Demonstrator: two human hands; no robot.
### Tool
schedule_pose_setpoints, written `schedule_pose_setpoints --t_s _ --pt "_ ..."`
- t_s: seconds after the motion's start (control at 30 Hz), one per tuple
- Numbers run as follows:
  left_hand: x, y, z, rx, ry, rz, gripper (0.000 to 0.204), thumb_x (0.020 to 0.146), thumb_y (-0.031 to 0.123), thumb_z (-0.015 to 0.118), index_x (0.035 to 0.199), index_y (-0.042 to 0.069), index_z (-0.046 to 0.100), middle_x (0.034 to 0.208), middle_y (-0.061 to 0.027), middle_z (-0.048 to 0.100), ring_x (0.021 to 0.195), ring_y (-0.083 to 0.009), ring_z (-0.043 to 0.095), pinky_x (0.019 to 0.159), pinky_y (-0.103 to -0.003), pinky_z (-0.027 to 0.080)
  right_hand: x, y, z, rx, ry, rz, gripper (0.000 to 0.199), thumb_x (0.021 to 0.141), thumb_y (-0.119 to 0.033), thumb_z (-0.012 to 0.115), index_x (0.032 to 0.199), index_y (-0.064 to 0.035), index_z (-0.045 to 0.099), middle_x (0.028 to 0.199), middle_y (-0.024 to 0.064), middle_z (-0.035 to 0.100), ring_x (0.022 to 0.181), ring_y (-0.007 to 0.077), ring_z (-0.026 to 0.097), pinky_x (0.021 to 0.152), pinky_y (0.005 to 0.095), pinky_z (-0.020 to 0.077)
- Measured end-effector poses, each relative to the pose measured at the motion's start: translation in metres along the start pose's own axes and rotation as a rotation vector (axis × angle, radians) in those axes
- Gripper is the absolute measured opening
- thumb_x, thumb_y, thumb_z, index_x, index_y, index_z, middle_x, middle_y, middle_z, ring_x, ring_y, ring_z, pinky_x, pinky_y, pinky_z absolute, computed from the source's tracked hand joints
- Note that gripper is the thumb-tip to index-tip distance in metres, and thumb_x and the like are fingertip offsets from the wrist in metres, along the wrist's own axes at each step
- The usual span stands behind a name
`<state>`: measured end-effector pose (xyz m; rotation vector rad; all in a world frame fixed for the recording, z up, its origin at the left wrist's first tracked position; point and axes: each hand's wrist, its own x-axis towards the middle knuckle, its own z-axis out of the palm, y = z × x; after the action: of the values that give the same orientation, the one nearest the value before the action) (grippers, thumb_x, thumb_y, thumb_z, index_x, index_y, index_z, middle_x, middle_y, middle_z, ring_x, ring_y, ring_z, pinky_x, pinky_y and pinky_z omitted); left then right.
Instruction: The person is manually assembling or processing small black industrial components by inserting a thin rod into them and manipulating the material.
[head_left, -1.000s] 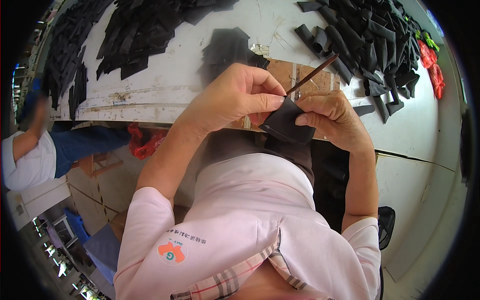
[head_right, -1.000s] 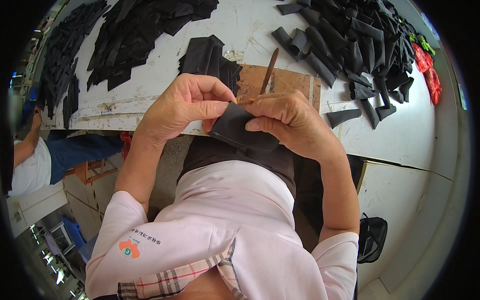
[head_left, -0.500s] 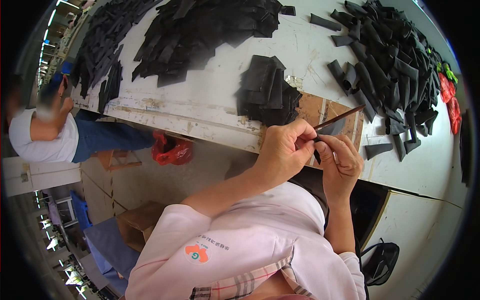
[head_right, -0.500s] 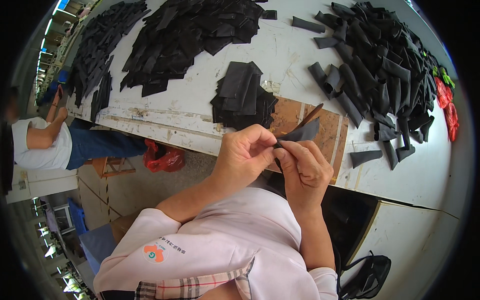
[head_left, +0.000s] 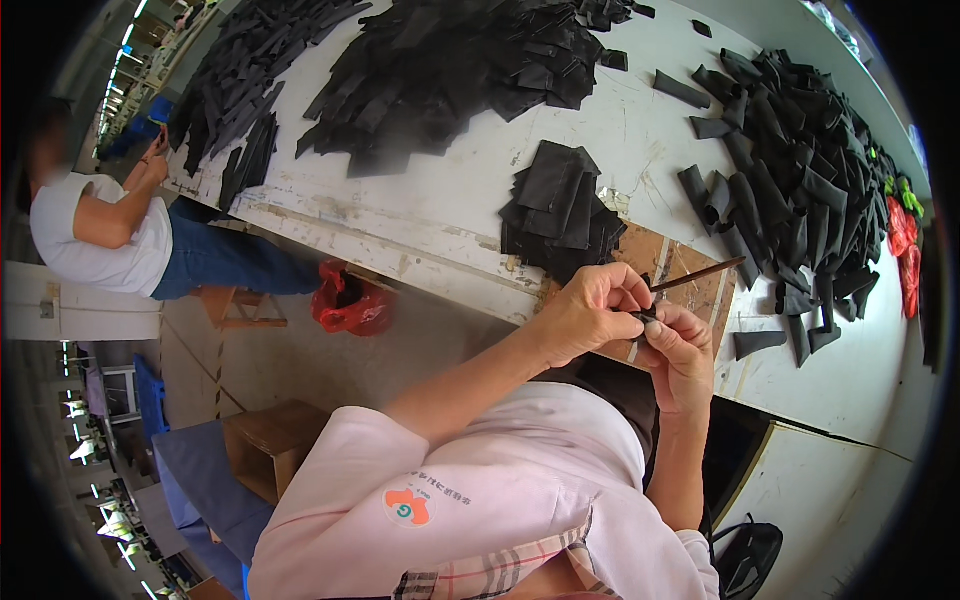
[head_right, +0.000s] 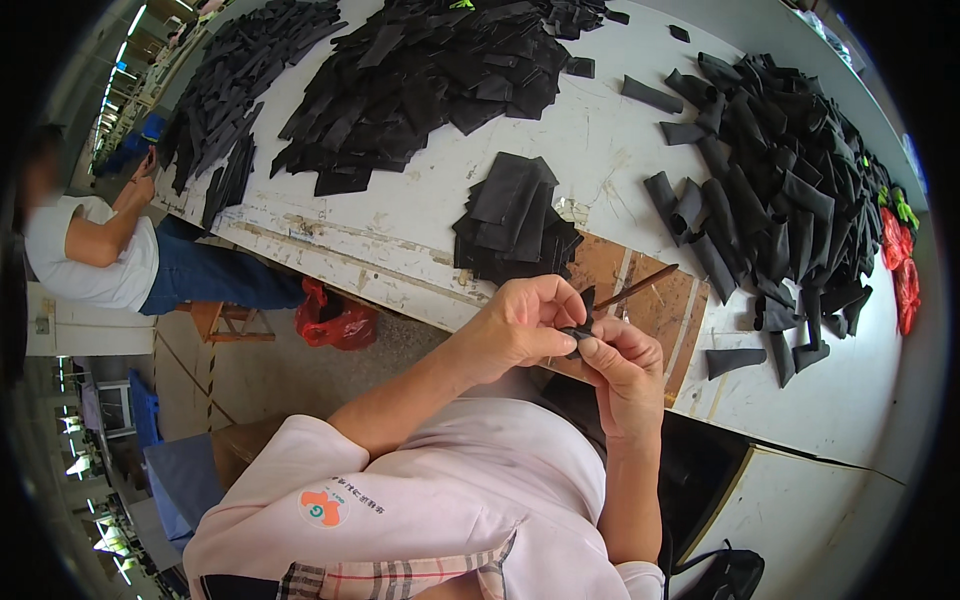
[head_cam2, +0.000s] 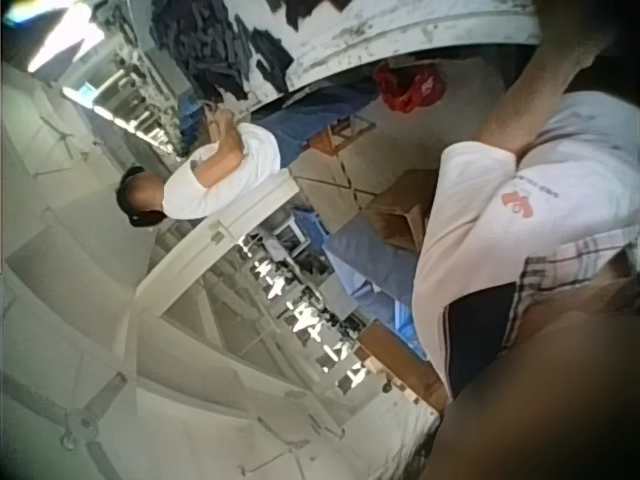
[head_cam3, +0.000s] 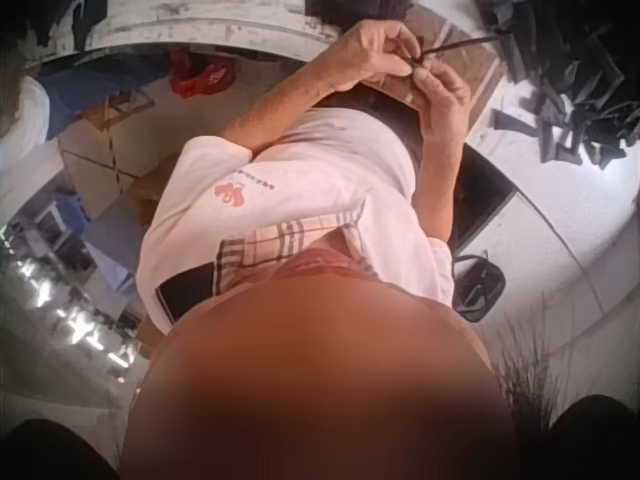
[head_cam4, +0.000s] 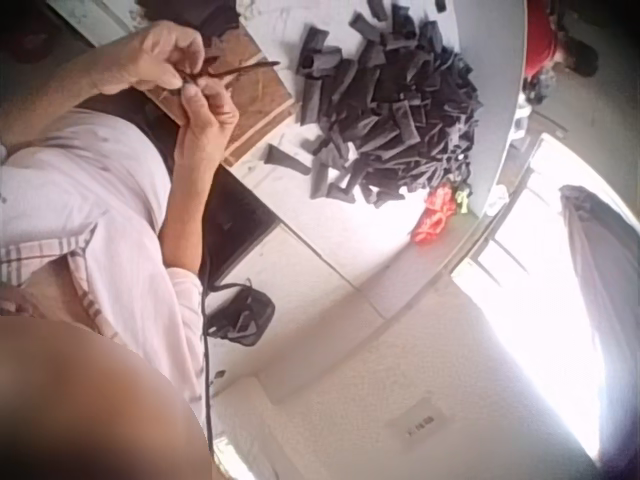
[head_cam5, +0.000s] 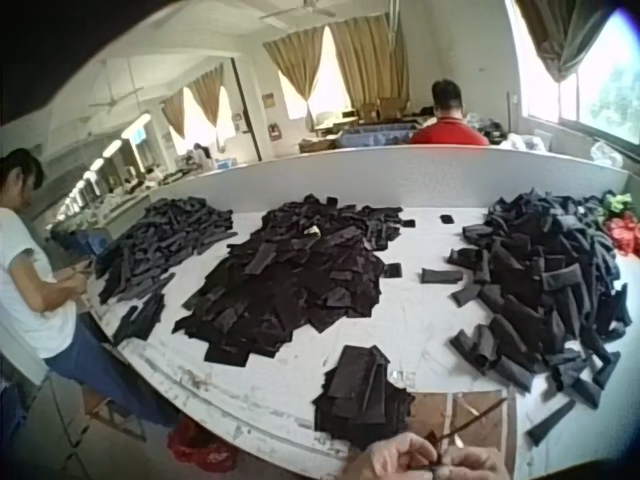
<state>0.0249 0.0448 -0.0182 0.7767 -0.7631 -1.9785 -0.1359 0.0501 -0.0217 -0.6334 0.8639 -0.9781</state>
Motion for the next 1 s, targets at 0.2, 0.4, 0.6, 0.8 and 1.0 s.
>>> schedule_pose_setpoints --t_s 0.2,0.4,0.6,0.8,1.0 --pt "0.003 -0.028 0.01 0.836 0.536 0.506 0.015 0.071 -0.008 0.049 0.086 -0.004 0.051 0.076 -0.0042 0.057 0.062 -0.0061 0.053 0.053 -0.019 0.044 0.006 0.016 0.004 0.231 -0.08 0.053 0.007 0.08 -0.011 0.059 0.078 -0.0039 0.056 0.068 -0.0022 0.052 0.056 0.0052 0.043 0.047 0.0175 0.0352" --pt "-0.003 -0.012 0.009 0.087 0.249 0.224 0.018 0.075 -0.003 0.053 0.092 0.0 0.05 0.077 -0.0071 0.058 0.055 -0.007 0.053 0.045 -0.019 0.041 0.006 0.014 -0.007 0.122 0.001 0.025 0.011 0.081 -0.015 0.059 0.077 -0.0054 0.055 0.07 -0.0024 0.052 0.064 0.0066 0.047 0.061 0.0195 0.0405" --pt "-0.013 0.004 0.025 -0.171 -0.234 -0.02 0.038 0.072 -0.006 0.054 0.109 0.0 0.047 0.083 -0.0028 0.055 0.063 -0.0024 0.048 0.052 -0.014 0.037 -0.003 0.003 0.006 0.185 -0.149 -0.302 0.015 0.079 -0.017 0.061 0.076 -0.0034 0.054 0.086 0.0033 0.048 0.075 0.0116 0.047 0.072 0.0231 0.0387" --pt "0.001 -0.011 0.039 0.689 0.379 0.703 0.023 0.07 -0.013 0.05 0.086 0.003 0.056 0.076 -0.0038 0.054 0.06 -0.0072 0.049 0.054 -0.021 0.042 -0.004 -0.022 0.016 -0.537 0.041 -0.666 0.008 0.08 -0.005 0.056 0.075 -0.0002 0.052 0.08 0.0054 0.053 0.07 0.0111 0.046 0.062 0.0212 0.0385" --pt "0.01 0.038 0.057 -0.029 0.131 0.352 0.014 0.079 -0.009 0.046 0.09 0.0 0.05 0.077 -0.0061 0.056 0.049 -0.0014 0.044 0.039 -0.015 0.033 -0.004 -0.074 0.034 -0.918 0.159 -0.777 0.015 0.081 -0.01 0.058 0.073 0.0002 0.051 0.072 0.0031 0.052 0.06 0.0088 0.043 0.051 0.0203 0.0343"
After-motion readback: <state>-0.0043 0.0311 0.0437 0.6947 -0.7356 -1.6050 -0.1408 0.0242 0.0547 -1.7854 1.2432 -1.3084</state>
